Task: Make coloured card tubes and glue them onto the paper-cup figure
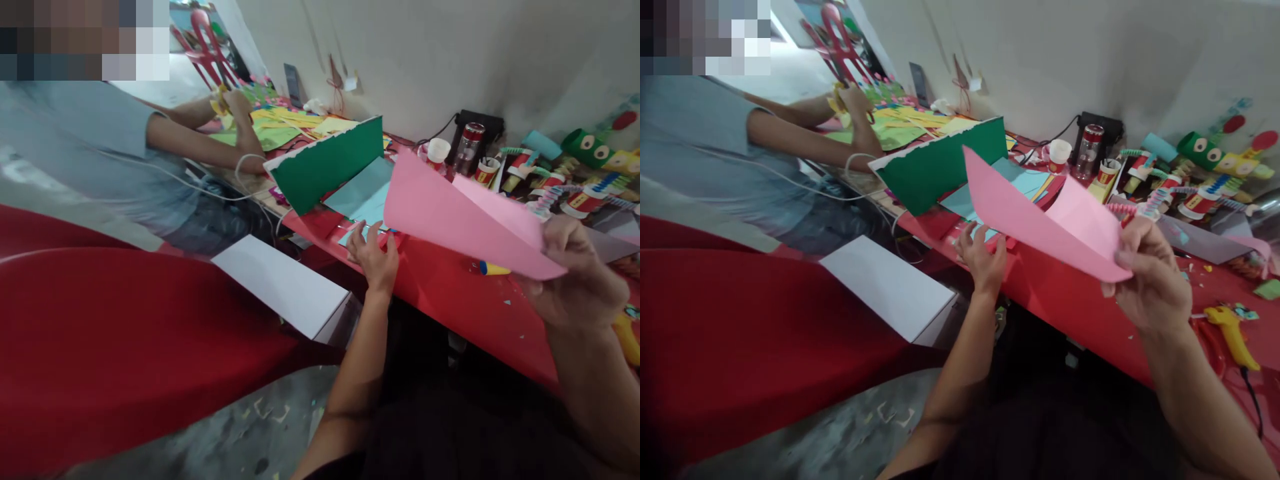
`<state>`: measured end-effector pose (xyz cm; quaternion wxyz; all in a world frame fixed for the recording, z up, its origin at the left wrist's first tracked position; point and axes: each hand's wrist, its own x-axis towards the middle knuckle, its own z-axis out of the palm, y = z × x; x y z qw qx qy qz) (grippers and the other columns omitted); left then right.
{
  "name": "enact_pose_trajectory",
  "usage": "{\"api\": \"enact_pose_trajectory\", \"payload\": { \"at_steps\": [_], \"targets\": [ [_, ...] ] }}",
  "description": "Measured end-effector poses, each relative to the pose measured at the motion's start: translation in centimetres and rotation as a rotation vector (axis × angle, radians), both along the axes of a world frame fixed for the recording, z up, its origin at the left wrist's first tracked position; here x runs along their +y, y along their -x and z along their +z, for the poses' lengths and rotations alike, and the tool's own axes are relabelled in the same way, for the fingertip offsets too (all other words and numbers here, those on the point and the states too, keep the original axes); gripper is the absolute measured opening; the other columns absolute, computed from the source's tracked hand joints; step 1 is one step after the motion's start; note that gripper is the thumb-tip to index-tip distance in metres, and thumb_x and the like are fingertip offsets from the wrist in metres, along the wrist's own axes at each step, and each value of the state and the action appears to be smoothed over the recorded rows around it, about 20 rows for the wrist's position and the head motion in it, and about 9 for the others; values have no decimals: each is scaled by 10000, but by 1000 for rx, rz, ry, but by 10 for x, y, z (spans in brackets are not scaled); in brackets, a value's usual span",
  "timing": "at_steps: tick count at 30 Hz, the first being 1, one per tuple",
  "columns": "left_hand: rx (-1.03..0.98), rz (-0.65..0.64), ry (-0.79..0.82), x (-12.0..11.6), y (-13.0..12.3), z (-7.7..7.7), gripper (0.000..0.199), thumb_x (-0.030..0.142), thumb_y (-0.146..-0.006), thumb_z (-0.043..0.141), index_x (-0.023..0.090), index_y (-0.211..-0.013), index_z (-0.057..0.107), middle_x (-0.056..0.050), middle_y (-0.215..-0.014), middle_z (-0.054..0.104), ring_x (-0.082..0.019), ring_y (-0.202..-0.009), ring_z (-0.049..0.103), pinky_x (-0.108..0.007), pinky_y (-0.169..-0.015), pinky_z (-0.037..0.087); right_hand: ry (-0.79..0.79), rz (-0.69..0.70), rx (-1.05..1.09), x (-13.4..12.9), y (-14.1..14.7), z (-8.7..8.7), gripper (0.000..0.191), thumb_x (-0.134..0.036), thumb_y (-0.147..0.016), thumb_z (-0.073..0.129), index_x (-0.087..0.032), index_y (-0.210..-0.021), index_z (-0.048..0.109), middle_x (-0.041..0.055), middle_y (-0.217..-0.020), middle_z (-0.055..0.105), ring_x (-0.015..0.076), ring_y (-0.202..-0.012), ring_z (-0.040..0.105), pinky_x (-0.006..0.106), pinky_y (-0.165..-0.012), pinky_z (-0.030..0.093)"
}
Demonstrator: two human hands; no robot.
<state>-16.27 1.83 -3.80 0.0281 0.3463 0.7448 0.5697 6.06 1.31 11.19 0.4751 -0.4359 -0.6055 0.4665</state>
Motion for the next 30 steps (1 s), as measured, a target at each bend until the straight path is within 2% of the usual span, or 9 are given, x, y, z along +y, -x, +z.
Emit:
{"api": "enact_pose_trajectory", "payload": {
  "at_steps": [4,7,10,13,16,23,25,28,30],
  "targets": [
    [-522,-396,-142,-16,-17,-4,425,548,-920,454,231,-1146,625,-114,-1152,666,-211,-974,661,-336,-764,560,161,142,-8,-17,-44,-52,139,-268,-552,543,-265,-647,442,-53,-565,419,91,-387,376,250,-365,242],
    [-739,-461,-123,-31,-24,-1,547,678,-876,428,244,-1146,620,-110,-1241,641,-180,-878,685,-254,-604,540,146,275,-220,-18,-68,-86,101,-228,-542,495,-237,-641,511,-42,-561,474,115,-490,448,245,-461,343],
    [-751,-471,-24,-45,-26,0,533,643,-823,551,219,-1138,621,-108,-1183,677,-198,-911,693,-266,-632,557,118,362,-454,-23,-84,-106,137,-189,-573,459,-218,-676,545,-35,-581,519,125,-541,480,243,-518,365],
    [-666,-493,64,-56,-28,-5,554,444,-715,743,205,-1197,609,-106,-1184,690,-218,-1022,678,-304,-772,571,80,394,-602,-31,-90,-112,187,-140,-612,455,-212,-731,580,-47,-571,522,113,-514,456,230,-515,355],
    [-582,-509,150,-63,-32,-14,607,298,-645,791,194,-1220,628,-109,-1184,699,-232,-1030,677,-354,-849,570,17,298,-650,-35,-92,-116,241,-129,-678,487,-214,-845,637,-18,-699,643,125,-567,534,246,-581,435],
    [-442,-370,182,-92,-50,-24,469,367,-773,723,199,-1209,685,-109,-1294,647,-248,-1216,605,-382,-1062,475,-233,-194,-695,-41,-107,-134,230,-301,-898,525,-221,-1042,685,116,-1067,709,260,-970,682,448,-876,550],
    [-402,-343,223,-105,-59,-25,515,415,-790,716,221,-1264,658,-93,-1327,621,-251,-1273,568,-372,-1099,444,-386,-68,-770,-53,-110,-133,315,-338,-882,600,-246,-1175,671,133,-1237,668,296,-1189,613,501,-994,507],
    [-403,-363,258,-125,-78,-26,606,477,-800,702,242,-1349,597,-84,-1264,647,-258,-1238,590,-366,-1051,488,-494,350,-912,-76,-111,-136,639,-281,-806,707,-274,-1418,523,119,-1489,516,316,-1432,401,524,-1100,438],
    [-438,-443,283,-139,-88,-30,664,519,-795,691,246,-1386,561,-89,-1210,672,-256,-1139,644,-358,-965,541,-499,373,-999,-88,-112,-144,674,-133,-837,621,-282,-1474,458,108,-1533,466,292,-1458,366,518,-1135,408]
  ]
}}
